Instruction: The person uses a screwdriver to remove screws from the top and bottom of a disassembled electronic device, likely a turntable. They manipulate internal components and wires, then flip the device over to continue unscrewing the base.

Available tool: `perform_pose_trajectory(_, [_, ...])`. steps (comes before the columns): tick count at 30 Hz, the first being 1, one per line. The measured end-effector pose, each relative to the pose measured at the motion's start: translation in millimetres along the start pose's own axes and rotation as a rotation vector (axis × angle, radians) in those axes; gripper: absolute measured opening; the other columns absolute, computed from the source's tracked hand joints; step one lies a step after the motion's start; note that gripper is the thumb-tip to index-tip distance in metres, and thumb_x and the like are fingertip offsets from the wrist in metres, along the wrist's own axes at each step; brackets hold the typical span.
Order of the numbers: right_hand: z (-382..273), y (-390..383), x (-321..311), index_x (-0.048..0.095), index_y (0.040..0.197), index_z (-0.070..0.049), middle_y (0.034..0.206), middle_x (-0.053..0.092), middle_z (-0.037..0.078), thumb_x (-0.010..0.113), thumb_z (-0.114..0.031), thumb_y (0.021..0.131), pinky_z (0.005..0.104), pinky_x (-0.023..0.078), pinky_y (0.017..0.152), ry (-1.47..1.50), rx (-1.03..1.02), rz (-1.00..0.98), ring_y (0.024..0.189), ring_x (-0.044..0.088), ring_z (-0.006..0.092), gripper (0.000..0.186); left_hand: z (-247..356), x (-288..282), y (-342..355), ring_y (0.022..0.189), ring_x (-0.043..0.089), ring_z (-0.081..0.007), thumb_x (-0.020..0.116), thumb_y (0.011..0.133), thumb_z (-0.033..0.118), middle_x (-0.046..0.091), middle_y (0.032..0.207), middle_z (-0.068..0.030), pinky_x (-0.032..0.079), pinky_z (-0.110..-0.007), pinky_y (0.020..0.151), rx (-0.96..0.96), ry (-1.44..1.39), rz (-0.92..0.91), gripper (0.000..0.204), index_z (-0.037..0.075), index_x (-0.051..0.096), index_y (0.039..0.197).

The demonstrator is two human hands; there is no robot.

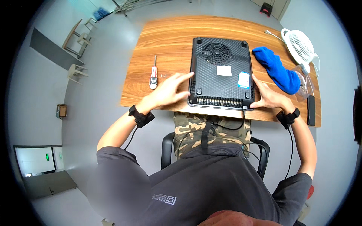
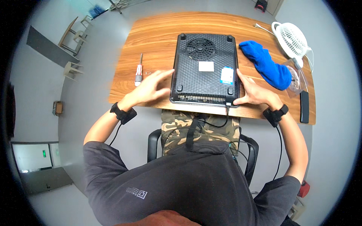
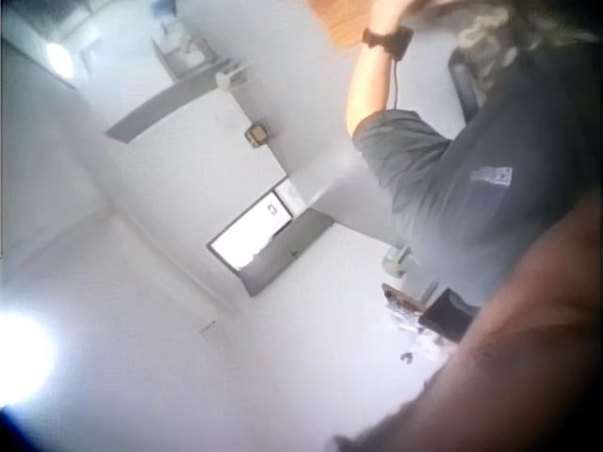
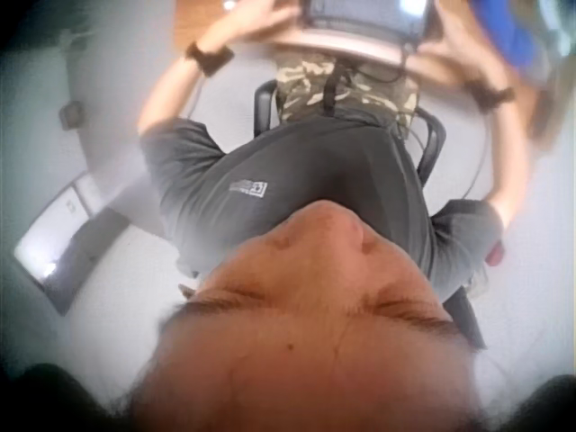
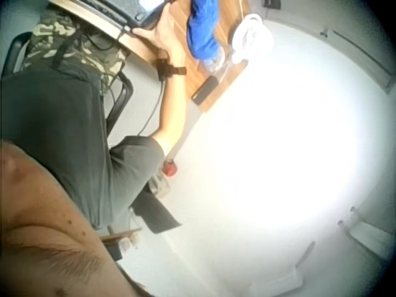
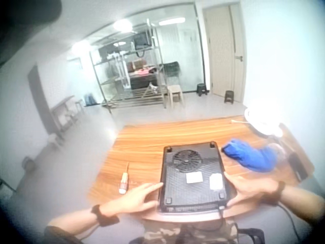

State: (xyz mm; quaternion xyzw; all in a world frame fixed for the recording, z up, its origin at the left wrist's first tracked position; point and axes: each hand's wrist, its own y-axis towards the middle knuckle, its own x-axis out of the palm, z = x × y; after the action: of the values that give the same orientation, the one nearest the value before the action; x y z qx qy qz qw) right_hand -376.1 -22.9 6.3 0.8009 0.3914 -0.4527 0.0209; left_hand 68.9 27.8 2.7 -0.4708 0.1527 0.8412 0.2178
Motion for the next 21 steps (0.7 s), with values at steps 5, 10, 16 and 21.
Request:
perform_pose_trajectory(5, [-23.8,4.5,-43.2,0.038,0.149,0.009,0.135,0.057,0.034,0.075,-0.038,0.090,0.0427,0.044,0.109,-0.009,0.011,-0.053,0.128,0.056,0.0407,0.083,-71.2,-52.0,-6.4,0.084,0.071,-0.0315,0.071,0.090,0.023,0.070,0.090,-0.0201,0.057,-0.043,0.076,-0.410,0.119,0.277,0.027,-0.002,0.068,0.101])
perform_pose_trajectory(10, [-42.5,23.6,-59.2,0.063,0.123,0.002,0.115,0.067,0.024,0.069,-0.031,0.095,0.0437,0.053,0.093,-0.231,-0.063,0.157,0.106,0.065,0.0380,0.045,-94.3,-49.6,-1.2,0.104,0.069,-0.0412,0.076,0.087,0.039,0.071,0.103,-0.0289,0.056,-0.048,0.089,-0.735,0.215,0.088,0.050,-0.003,0.064,0.111])
perform_pose_trajectory(16, [-73.4,48.8,-51.1,0.063,0.119,0.001,0.111,0.064,0.019,0.069,-0.029,0.094,0.0433,0.054,0.088,-0.353,-0.230,0.199,0.102,0.065,0.0367,0.040,-121.4,-34.1,-0.3,0.112,0.065,-0.0456,0.080,0.080,0.038,0.066,0.116,-0.0337,0.054,-0.048,0.095,-0.751,0.236,0.045,0.073,-0.008,0.049,0.127])
perform_pose_trajectory(21, [-100.7,75.5,-46.5,0.052,0.131,-0.004,0.117,0.056,0.016,0.073,-0.030,0.091,0.0448,0.054,0.088,-0.384,-0.376,0.200,0.103,0.064,0.0374,0.052,-125.5,-38.0,5.3,0.084,0.071,-0.0333,0.081,0.079,0.032,0.070,0.102,-0.0267,0.058,-0.040,0.073,-0.760,0.098,0.223,0.074,-0.010,0.044,0.127])
